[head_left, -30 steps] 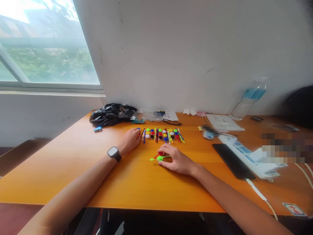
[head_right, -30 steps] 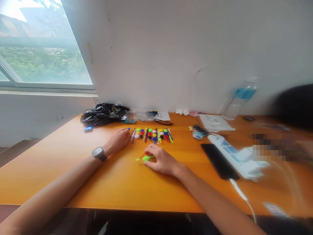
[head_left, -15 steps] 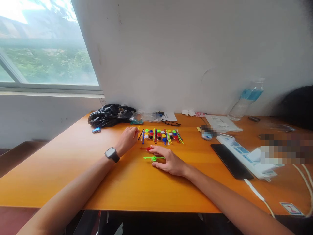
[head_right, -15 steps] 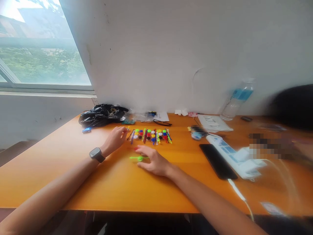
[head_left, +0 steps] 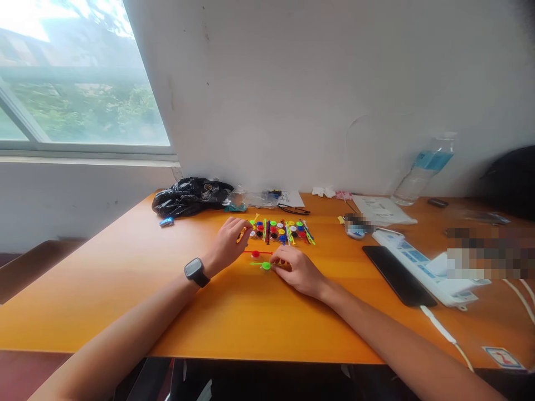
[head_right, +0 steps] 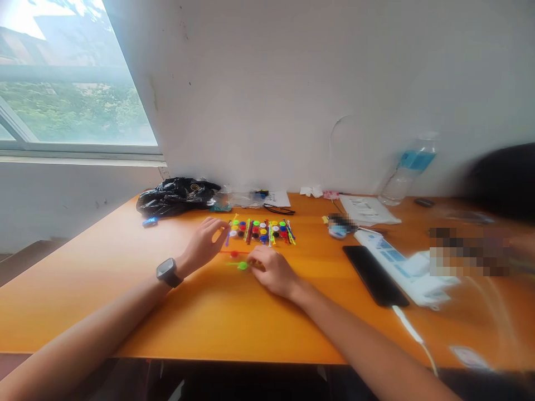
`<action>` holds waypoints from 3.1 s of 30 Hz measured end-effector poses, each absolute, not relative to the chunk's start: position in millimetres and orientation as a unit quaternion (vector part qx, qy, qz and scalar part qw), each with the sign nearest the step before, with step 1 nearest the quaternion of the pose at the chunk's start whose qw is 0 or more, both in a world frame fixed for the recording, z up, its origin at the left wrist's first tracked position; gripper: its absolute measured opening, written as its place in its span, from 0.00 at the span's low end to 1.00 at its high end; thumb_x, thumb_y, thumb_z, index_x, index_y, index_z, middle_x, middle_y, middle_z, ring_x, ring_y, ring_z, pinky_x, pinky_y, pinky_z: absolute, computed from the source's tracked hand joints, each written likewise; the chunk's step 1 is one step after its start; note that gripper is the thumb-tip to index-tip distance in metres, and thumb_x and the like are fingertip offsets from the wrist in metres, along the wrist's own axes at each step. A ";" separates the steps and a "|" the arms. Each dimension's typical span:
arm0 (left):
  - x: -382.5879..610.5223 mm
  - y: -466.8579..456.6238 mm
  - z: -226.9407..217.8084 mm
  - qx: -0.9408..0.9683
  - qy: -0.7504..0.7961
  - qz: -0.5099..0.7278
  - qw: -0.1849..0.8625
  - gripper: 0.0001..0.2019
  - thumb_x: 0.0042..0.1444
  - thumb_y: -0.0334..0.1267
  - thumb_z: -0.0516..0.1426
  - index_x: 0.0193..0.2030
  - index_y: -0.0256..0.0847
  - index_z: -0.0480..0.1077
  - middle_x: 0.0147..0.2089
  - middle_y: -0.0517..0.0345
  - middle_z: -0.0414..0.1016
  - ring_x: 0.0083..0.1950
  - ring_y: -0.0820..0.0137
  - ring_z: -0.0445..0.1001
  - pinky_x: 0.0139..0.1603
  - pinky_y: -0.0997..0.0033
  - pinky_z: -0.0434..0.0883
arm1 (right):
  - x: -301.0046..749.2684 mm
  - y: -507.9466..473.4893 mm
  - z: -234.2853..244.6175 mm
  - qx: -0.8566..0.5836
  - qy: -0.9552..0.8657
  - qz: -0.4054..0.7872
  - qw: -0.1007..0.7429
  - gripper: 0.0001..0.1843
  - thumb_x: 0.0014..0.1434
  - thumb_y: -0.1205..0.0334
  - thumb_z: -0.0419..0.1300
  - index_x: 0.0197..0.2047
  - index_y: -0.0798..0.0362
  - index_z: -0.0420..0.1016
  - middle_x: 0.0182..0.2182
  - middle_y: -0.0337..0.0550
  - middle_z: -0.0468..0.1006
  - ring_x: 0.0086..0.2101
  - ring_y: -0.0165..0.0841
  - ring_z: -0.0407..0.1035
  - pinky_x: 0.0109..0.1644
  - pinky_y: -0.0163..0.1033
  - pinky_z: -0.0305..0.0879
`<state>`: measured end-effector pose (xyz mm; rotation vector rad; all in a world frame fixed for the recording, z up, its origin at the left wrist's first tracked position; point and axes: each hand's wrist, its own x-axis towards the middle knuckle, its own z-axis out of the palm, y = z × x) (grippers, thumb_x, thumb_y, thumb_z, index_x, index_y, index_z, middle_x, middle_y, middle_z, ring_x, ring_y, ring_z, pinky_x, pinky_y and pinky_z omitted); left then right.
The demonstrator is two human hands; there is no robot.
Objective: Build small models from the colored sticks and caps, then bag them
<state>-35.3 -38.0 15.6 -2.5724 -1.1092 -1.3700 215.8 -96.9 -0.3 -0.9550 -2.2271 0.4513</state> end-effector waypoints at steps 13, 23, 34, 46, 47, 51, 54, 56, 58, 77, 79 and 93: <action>-16.8 -63.7 20.8 -0.856 -0.241 -0.457 0.030 0.06 0.72 0.30 0.55 0.46 0.43 0.71 0.41 0.54 0.80 0.42 0.64 0.72 0.47 0.61 0.72 | 227.2 -101.7 13.4 -0.382 -0.850 0.147 0.331 0.05 0.62 0.71 0.63 0.36 0.51 0.75 0.33 0.39 0.79 0.31 0.31 0.69 0.37 0.37 0.63; -19.1 -58.2 19.9 -0.809 -0.314 -0.497 0.010 0.06 0.73 0.34 0.56 0.43 0.43 0.72 0.37 0.55 0.79 0.42 0.63 0.75 0.48 0.60 0.73 | 236.7 -85.7 10.9 -0.417 -0.791 0.134 0.427 0.06 0.67 0.65 0.61 0.41 0.51 0.80 0.37 0.44 0.82 0.28 0.32 0.69 0.35 0.39 0.67; -14.5 -65.6 18.2 -0.825 -0.277 -0.491 -0.018 0.06 0.73 0.34 0.56 0.45 0.44 0.74 0.40 0.53 0.82 0.41 0.64 0.76 0.46 0.59 0.73 | 238.4 -77.2 -2.3 -0.440 -0.796 0.149 0.388 0.06 0.67 0.65 0.60 0.39 0.52 0.80 0.36 0.45 0.81 0.31 0.34 0.72 0.35 0.38 0.68; -12.5 -67.9 14.6 -0.848 -0.259 -0.458 -0.068 0.05 0.73 0.34 0.57 0.46 0.43 0.74 0.41 0.54 0.81 0.43 0.65 0.76 0.46 0.63 0.73 | 234.0 -89.1 5.6 -0.480 -0.781 0.116 0.381 0.12 0.67 0.58 0.63 0.52 0.49 0.78 0.44 0.44 0.81 0.24 0.30 0.66 0.32 0.39 0.65; -12.4 -68.3 15.0 -0.852 -0.255 -0.451 -0.068 0.05 0.73 0.34 0.57 0.45 0.43 0.74 0.41 0.54 0.81 0.43 0.65 0.76 0.47 0.63 0.73 | 233.2 -91.3 7.7 -0.475 -0.780 0.125 0.388 0.16 0.67 0.58 0.63 0.57 0.48 0.76 0.43 0.43 0.81 0.24 0.30 0.65 0.32 0.39 0.66; -10.5 -72.3 16.9 -0.875 -0.231 -0.419 -0.069 0.06 0.73 0.34 0.56 0.45 0.43 0.74 0.41 0.52 0.81 0.43 0.64 0.75 0.47 0.62 0.73 | 229.7 -99.9 14.7 -0.437 -0.795 0.164 0.386 0.24 0.72 0.60 0.56 0.69 0.45 0.67 0.38 0.40 0.81 0.25 0.32 0.68 0.34 0.39 0.68; -7.7 -76.0 17.4 -0.881 -0.220 -0.411 -0.076 0.07 0.74 0.35 0.55 0.44 0.42 0.75 0.40 0.52 0.81 0.42 0.64 0.75 0.46 0.61 0.74 | 228.3 -101.4 13.5 -0.426 -0.809 0.153 0.376 0.20 0.71 0.61 0.57 0.64 0.45 0.73 0.39 0.41 0.83 0.25 0.32 0.69 0.34 0.39 0.68; -5.7 -78.4 17.4 -0.882 -0.218 -0.411 -0.081 0.08 0.74 0.36 0.55 0.44 0.42 0.75 0.39 0.51 0.81 0.41 0.64 0.76 0.45 0.61 0.74 | 228.2 -99.9 10.4 -0.428 -0.806 0.140 0.385 0.16 0.70 0.60 0.59 0.59 0.46 0.77 0.42 0.42 0.85 0.25 0.32 0.70 0.34 0.39 0.69; -3.9 -80.6 17.1 -0.880 -0.220 -0.412 -0.086 0.08 0.74 0.38 0.55 0.45 0.43 0.76 0.38 0.52 0.80 0.40 0.65 0.75 0.44 0.62 0.74 | 228.7 -97.6 7.4 -0.434 -0.797 0.128 0.400 0.12 0.69 0.60 0.60 0.53 0.47 0.79 0.42 0.43 0.86 0.26 0.33 0.72 0.35 0.40 0.70; -4.0 -80.3 4.9 -0.894 -0.231 -0.259 -0.282 0.13 0.63 0.48 0.68 0.40 0.41 0.73 0.34 0.60 0.76 0.32 0.72 0.71 0.31 0.72 0.65 | 232.3 -105.0 12.2 -0.376 -0.838 0.191 0.347 0.10 0.55 0.71 0.60 0.38 0.50 0.80 0.28 0.39 0.78 0.26 0.32 0.67 0.31 0.36 0.63; -3.1 -81.0 5.5 -0.895 -0.223 -0.263 -0.284 0.14 0.64 0.48 0.67 0.39 0.41 0.72 0.35 0.59 0.75 0.33 0.71 0.71 0.32 0.72 0.66 | 232.8 -105.3 11.8 -0.376 -0.837 0.199 0.344 0.10 0.54 0.71 0.61 0.38 0.50 0.80 0.27 0.38 0.77 0.26 0.31 0.66 0.31 0.36 0.63; -9.6 -88.3 18.4 -0.932 -0.188 -0.251 -0.181 0.08 0.64 0.39 0.60 0.34 0.42 0.70 0.31 0.56 0.73 0.30 0.70 0.69 0.32 0.69 0.66 | 230.2 -110.5 12.9 -0.379 -0.834 0.242 0.319 0.05 0.61 0.65 0.61 0.34 0.51 0.77 0.20 0.32 0.61 0.22 0.27 0.55 0.27 0.35 0.53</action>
